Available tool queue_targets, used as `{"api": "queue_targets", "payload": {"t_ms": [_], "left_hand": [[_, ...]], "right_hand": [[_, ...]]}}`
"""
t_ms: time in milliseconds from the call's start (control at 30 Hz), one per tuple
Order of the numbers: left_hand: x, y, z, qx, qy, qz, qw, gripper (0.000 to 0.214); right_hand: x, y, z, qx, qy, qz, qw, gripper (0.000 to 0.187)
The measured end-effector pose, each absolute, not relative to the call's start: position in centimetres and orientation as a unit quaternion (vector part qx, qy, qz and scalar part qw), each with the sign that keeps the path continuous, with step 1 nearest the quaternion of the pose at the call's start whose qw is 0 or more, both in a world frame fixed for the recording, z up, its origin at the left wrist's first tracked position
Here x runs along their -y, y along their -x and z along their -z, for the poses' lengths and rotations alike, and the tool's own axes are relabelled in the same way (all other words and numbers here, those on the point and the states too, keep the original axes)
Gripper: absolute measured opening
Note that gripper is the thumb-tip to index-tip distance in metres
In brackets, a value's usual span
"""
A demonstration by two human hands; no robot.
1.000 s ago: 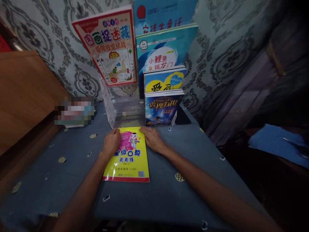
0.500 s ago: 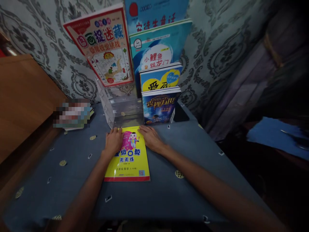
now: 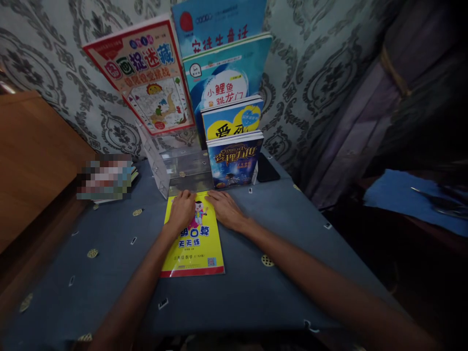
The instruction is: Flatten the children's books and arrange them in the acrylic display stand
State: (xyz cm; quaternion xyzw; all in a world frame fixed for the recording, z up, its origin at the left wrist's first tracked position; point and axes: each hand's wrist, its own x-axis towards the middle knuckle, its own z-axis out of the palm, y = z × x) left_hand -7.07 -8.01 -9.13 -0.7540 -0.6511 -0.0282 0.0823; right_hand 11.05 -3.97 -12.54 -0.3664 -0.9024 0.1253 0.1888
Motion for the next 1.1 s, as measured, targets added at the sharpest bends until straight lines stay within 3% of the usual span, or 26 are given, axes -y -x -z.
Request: {"api": "queue_targets", "payload": {"t_ms": [600, 1100], "left_hand": [[6.5, 5.3, 11.1, 0.603, 0.792, 0.068, 0.068, 0.047], [6.7, 5.5, 10.9, 0.615, 0.783, 0.087, 0.038, 0.046]], "right_hand": [[4.5, -10.9, 10.2, 0.864, 0.476, -0.103, 0.129, 0.047], [4.6, -12.2, 12.2, 0.89, 0.417, -0.092, 0.158, 0.056]]}}
